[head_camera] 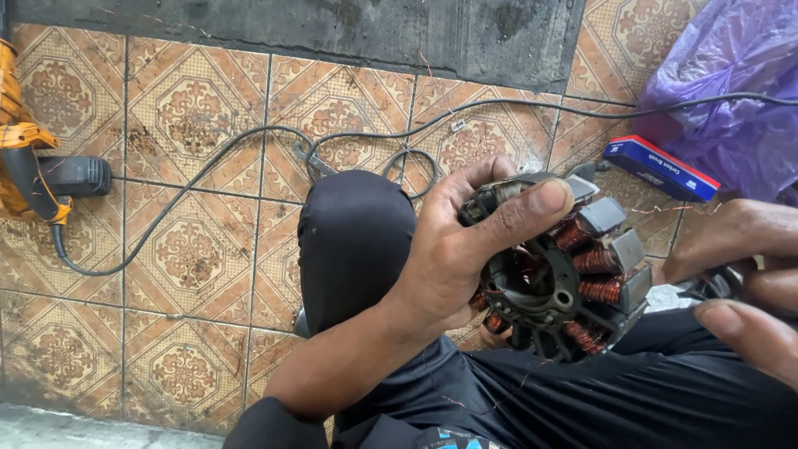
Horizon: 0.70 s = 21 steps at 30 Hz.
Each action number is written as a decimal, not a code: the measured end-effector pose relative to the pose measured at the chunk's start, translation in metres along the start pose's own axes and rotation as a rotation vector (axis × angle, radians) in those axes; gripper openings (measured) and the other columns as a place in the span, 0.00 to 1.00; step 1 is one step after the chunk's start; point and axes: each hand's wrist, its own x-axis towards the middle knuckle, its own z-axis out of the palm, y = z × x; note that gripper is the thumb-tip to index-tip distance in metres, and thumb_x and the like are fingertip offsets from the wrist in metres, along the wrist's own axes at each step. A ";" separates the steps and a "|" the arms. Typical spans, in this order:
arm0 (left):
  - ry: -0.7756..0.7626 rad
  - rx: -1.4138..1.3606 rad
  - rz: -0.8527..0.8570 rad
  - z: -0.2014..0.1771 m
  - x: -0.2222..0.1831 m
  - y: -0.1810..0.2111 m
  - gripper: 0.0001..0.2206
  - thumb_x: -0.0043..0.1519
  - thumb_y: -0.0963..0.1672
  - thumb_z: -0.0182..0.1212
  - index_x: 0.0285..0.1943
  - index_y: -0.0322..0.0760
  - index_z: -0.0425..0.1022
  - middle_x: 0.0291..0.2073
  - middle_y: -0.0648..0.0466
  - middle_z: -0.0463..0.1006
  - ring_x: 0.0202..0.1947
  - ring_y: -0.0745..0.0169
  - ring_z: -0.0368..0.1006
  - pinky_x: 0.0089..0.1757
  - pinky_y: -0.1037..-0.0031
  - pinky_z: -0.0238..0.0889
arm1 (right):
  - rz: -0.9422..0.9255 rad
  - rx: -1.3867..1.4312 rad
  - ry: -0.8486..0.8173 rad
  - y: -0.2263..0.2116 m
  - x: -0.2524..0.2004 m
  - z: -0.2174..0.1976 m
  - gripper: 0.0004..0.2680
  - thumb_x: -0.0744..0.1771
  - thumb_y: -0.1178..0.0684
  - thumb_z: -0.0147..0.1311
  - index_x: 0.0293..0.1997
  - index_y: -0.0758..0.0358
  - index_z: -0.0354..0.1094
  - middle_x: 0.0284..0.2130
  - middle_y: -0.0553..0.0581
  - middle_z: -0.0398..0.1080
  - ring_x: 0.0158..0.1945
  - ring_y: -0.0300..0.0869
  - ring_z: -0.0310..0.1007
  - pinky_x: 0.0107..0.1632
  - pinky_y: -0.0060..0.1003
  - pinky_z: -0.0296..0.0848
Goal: Extracting copper windings from an electric motor stator using pliers and a screwdriver
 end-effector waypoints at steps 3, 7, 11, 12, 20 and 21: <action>-0.020 -0.032 0.005 0.001 0.000 0.000 0.16 0.60 0.41 0.74 0.48 0.33 0.68 0.37 0.51 0.81 0.36 0.68 0.79 0.40 0.80 0.72 | 0.050 0.014 0.029 0.021 -0.013 0.001 0.08 0.54 0.53 0.53 0.06 0.55 0.67 0.34 0.47 0.79 0.30 0.33 0.80 0.39 0.26 0.83; -0.039 0.023 0.004 0.005 0.000 0.002 0.14 0.59 0.43 0.74 0.43 0.33 0.70 0.34 0.54 0.80 0.32 0.72 0.77 0.36 0.84 0.70 | 0.054 0.037 0.024 0.047 -0.024 0.003 0.10 0.55 0.51 0.52 0.33 0.58 0.73 0.31 0.49 0.75 0.25 0.31 0.76 0.31 0.23 0.79; -0.044 0.034 0.012 0.006 0.001 0.004 0.14 0.59 0.43 0.73 0.42 0.34 0.69 0.33 0.56 0.79 0.32 0.73 0.76 0.37 0.84 0.70 | 0.106 0.015 0.013 0.039 -0.018 0.003 0.11 0.54 0.53 0.51 0.34 0.59 0.73 0.26 0.49 0.75 0.21 0.32 0.73 0.26 0.24 0.75; -0.043 0.034 0.009 0.006 0.001 0.003 0.14 0.59 0.43 0.73 0.42 0.34 0.69 0.33 0.56 0.79 0.32 0.73 0.76 0.37 0.84 0.70 | 0.107 0.015 0.014 0.039 -0.018 0.001 0.11 0.54 0.53 0.51 0.34 0.59 0.73 0.26 0.49 0.75 0.21 0.32 0.73 0.26 0.24 0.75; -0.022 0.276 0.048 0.016 -0.003 0.010 0.14 0.58 0.47 0.71 0.38 0.40 0.68 0.30 0.62 0.75 0.29 0.80 0.70 0.35 0.87 0.65 | 0.144 -0.003 -0.035 0.042 -0.018 -0.002 0.09 0.55 0.47 0.54 0.27 0.57 0.76 0.23 0.49 0.75 0.17 0.32 0.74 0.21 0.25 0.75; -0.022 0.274 0.047 0.015 -0.003 0.008 0.14 0.58 0.47 0.71 0.38 0.40 0.68 0.30 0.62 0.75 0.29 0.80 0.70 0.35 0.87 0.65 | 0.146 -0.004 -0.035 0.054 -0.016 -0.004 0.09 0.55 0.47 0.54 0.27 0.57 0.76 0.23 0.49 0.75 0.17 0.32 0.74 0.21 0.25 0.75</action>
